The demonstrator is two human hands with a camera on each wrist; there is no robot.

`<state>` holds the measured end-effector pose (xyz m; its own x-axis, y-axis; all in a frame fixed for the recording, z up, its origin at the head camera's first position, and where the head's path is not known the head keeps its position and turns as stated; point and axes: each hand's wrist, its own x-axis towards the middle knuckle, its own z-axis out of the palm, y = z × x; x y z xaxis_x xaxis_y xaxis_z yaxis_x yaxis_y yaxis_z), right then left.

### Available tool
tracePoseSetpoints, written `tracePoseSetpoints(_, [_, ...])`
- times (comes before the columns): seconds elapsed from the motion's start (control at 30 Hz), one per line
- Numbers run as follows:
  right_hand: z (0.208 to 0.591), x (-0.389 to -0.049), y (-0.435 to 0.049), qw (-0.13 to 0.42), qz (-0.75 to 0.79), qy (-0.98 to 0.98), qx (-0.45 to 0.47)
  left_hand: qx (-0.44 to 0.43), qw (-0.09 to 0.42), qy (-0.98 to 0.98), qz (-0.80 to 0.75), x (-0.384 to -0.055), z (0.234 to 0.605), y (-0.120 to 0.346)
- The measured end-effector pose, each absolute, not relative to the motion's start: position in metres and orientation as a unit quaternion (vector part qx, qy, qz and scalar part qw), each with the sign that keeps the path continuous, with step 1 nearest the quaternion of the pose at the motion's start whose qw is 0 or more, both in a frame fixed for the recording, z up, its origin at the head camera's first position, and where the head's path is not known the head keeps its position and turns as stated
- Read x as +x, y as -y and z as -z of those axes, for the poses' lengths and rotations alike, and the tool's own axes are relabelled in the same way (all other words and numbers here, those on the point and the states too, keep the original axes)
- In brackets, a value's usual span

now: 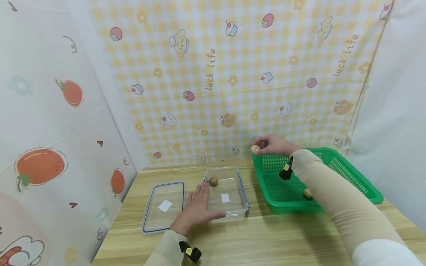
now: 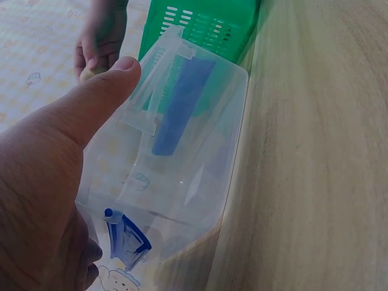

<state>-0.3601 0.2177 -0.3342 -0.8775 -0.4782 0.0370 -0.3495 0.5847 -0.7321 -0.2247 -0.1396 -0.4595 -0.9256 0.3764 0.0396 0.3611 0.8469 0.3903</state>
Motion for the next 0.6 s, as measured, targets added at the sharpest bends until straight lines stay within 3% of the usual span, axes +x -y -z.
tracePoseSetpoints(0.6, [0.356, -0.357, -0.138, 0.128, 0.415, -0.858, -0.273, 0.194, 0.04, -0.958, -0.207, -0.226, 0.456, 0.148])
